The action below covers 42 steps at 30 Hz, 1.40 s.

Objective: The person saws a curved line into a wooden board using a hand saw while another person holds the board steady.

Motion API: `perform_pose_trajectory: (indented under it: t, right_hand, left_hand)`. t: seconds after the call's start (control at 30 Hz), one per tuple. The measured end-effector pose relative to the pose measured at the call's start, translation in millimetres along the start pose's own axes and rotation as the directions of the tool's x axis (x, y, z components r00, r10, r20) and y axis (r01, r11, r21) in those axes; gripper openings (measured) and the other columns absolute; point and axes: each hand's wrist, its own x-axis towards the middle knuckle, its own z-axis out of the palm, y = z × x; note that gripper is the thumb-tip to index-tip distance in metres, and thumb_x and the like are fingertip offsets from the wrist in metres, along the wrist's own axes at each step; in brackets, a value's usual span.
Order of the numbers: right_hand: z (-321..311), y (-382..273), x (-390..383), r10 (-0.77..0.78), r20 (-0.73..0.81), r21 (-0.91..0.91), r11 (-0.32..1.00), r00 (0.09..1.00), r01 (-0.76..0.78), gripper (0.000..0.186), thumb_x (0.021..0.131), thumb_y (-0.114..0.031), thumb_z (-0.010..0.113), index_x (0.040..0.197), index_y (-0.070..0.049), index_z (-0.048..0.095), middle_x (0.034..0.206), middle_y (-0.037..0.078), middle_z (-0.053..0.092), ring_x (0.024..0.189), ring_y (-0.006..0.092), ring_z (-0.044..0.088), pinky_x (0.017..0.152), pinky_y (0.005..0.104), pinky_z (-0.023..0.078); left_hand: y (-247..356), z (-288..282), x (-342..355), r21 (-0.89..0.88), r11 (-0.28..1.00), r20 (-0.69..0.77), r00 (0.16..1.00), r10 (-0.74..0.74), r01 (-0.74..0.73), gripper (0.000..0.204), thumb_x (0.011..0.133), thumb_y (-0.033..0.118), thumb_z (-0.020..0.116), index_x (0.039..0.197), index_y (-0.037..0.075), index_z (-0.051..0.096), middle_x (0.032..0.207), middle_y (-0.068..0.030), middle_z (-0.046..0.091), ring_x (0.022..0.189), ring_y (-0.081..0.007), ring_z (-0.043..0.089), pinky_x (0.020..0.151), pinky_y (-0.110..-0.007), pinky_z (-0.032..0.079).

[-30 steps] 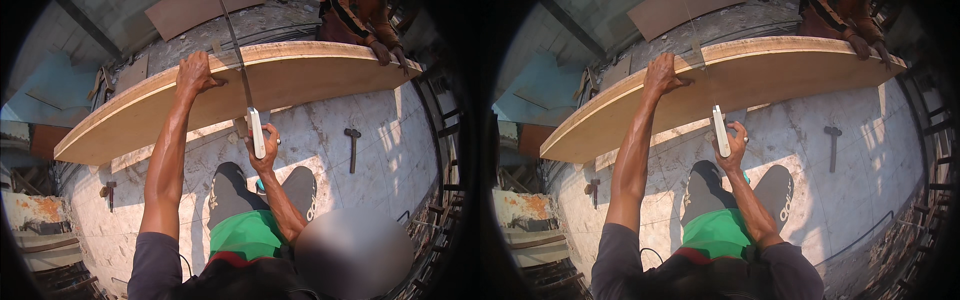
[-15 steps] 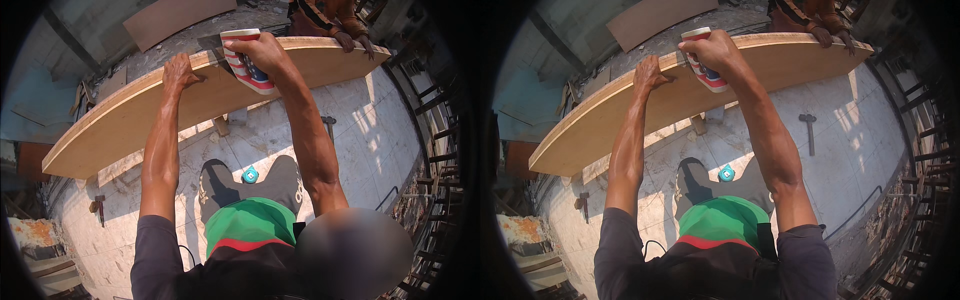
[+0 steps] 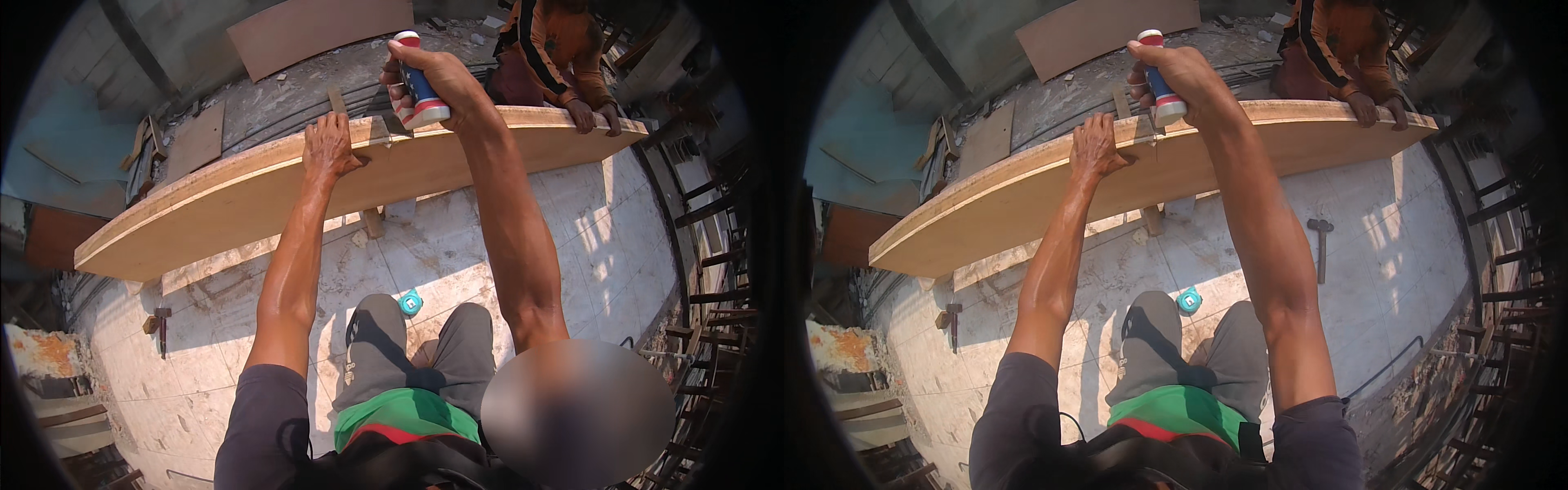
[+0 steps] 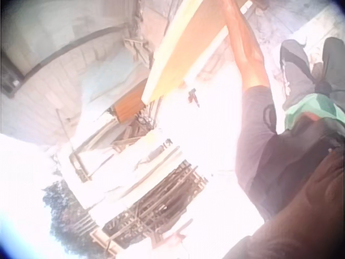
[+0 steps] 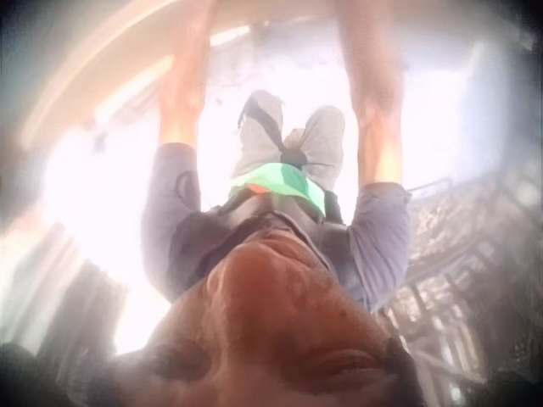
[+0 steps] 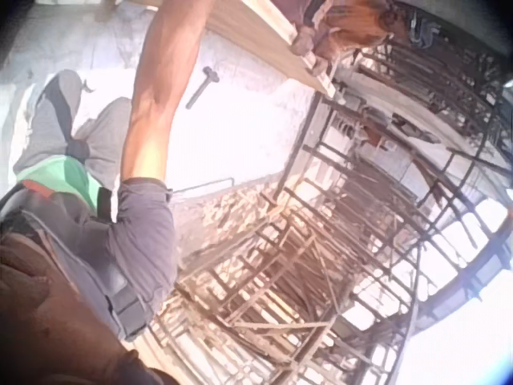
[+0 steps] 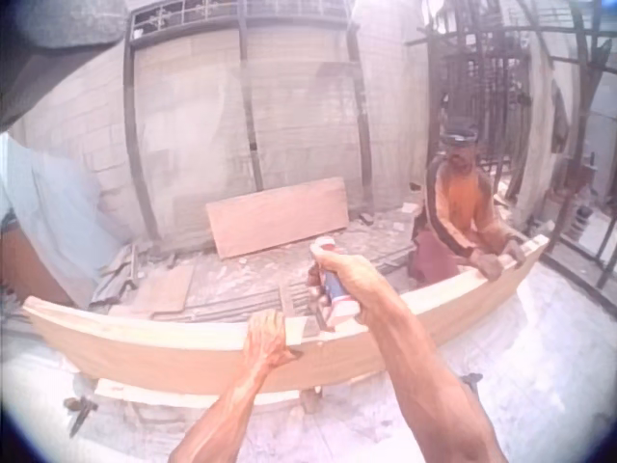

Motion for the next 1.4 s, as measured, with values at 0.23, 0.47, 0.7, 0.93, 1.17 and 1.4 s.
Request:
perform_pose_trajectory:
  t: [0.23, 0.47, 0.7, 0.93, 1.17, 1.4]
  right_hand:
    - [-10.1, -5.5, 98.0, 0.352, 0.059, 0.262, 0.898, 0.934, -0.355, 0.026, 0.098, -0.035, 0.057, 0.09, -0.01, 0.055, 0.066, 0.008, 0.06, 0.047, 0.0153, 0.056, 0.041, 0.0288, 0.047]
    - [-5.0, -29.8, 100.8, 0.369, -0.168, 0.096, 0.929, 0.914, -0.357, 0.035, 0.092, -0.03, 0.071, 0.098, 0.003, 0.062, 0.072, 0.011, 0.066, 0.053, 0.0136, 0.062, 0.044, 0.0274, 0.051]
    - [9.9, -48.6, 117.9, 0.611, -0.195, 0.131, 0.791, 0.767, -0.597, 0.033, 0.089, -0.029, 0.073, 0.09, 0.003, 0.065, 0.066, 0.007, 0.063, 0.05, 0.0125, 0.059, 0.042, 0.0263, 0.048]
    - [1.8, -62.8, 191.5, 0.76, -0.262, 0.173, 0.644, 0.595, -0.746, 0.03, 0.089, -0.024, 0.073, 0.09, 0.005, 0.064, 0.064, 0.009, 0.062, 0.048, 0.0129, 0.058, 0.038, 0.026, 0.046]
    - [-3.5, -33.6, 310.3, 0.778, -0.362, 0.183, 0.6, 0.515, -0.778, 0.027, 0.086, -0.02, 0.076, 0.088, 0.003, 0.061, 0.062, 0.007, 0.059, 0.046, 0.0118, 0.055, 0.038, 0.0269, 0.046]
    - [22.4, -66.5, 360.5, 0.519, -0.382, -0.154, 0.78, 0.764, -0.607, 0.032, 0.085, -0.018, 0.075, 0.101, 0.002, 0.056, 0.076, 0.008, 0.062, 0.059, 0.0134, 0.06, 0.054, 0.0281, 0.051]
  left_hand:
    - [-6.5, 11.6, -1.9, -0.025, 1.0, 0.161, 0.987, 0.0, 0.005, 0.078, 0.064, 0.048, 0.086, 0.121, 0.008, 0.05, 0.113, -0.0067, 0.056, 0.111, -0.0223, 0.052, 0.09, -0.043, 0.036]
    - [-17.7, -6.1, 8.6, -0.234, 0.972, 0.163, 0.985, 0.06, -0.021, 0.081, 0.06, 0.033, 0.086, 0.125, 0.005, 0.046, 0.113, -0.0105, 0.055, 0.111, -0.0275, 0.051, 0.096, -0.044, 0.032]
    - [-30.6, -25.2, 18.5, -0.405, 0.911, 0.256, 0.966, 0.038, 0.072, 0.086, 0.055, 0.03, 0.075, 0.13, 0.002, 0.044, 0.122, -0.0143, 0.053, 0.119, -0.0304, 0.048, 0.101, -0.046, 0.03]
    - [-26.3, -18.4, 20.8, -0.392, 0.92, 0.315, 0.941, 0.128, 0.006, 0.076, 0.059, 0.024, 0.069, 0.125, -0.009, 0.052, 0.135, -0.0219, 0.049, 0.13, -0.0356, 0.042, 0.111, -0.049, 0.023]
    - [-39.0, -31.4, 42.7, -0.516, 0.819, 0.611, 0.778, 0.147, 0.25, 0.062, 0.075, 0.012, 0.059, 0.131, -0.012, 0.048, 0.14, -0.0252, 0.045, 0.133, -0.0357, 0.039, 0.114, -0.051, 0.021]
    - [-46.8, -34.2, 29.8, -0.556, 0.788, 0.501, 0.863, 0.063, 0.265, 0.052, 0.083, 0.006, 0.054, 0.134, -0.004, 0.05, 0.137, -0.0192, 0.048, 0.127, -0.0319, 0.044, 0.107, -0.046, 0.028]
